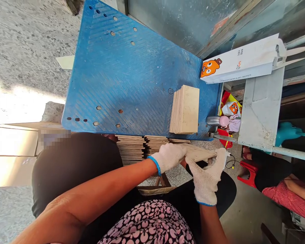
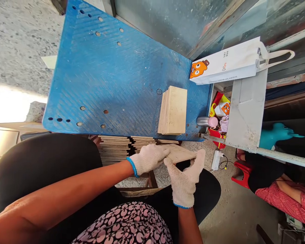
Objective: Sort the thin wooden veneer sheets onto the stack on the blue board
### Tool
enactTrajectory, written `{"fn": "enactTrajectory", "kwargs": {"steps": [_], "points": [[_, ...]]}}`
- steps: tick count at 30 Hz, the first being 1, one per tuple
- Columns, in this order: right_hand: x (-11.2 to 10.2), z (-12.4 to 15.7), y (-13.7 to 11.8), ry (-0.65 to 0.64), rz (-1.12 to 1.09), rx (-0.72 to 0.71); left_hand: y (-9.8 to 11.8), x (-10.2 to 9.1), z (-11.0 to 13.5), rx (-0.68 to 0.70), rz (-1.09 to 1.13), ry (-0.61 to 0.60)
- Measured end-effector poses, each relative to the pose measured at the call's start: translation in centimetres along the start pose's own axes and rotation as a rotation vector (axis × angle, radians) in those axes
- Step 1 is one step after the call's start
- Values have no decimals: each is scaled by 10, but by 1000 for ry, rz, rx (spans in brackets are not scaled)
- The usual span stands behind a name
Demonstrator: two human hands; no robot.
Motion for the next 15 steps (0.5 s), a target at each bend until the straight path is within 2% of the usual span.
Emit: {"fn": "enactTrajectory", "kwargs": {"steps": [3,6,10,15], "points": [[6,-9,-3,87,-151,-90,-4,-8,0,5,11,32],[24,-17,0,62,-223,-167,-6,-19,0,15,43,84],[52,-21,12,-79,-23,-60,-8,-30,1,4,157,106],[59,-25,11,-81,156,28,-16,-33,-1,-54,290,141]]}}
Point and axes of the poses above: each hand's wrist, its own z-axis away from the middle knuckle, its own x-axis out of the palm, y = z × x, the point moved 6 cm from there along -z, towards the middle knuckle, and after that the axes turned 9 degrees about -x, right-handed, at the moved point
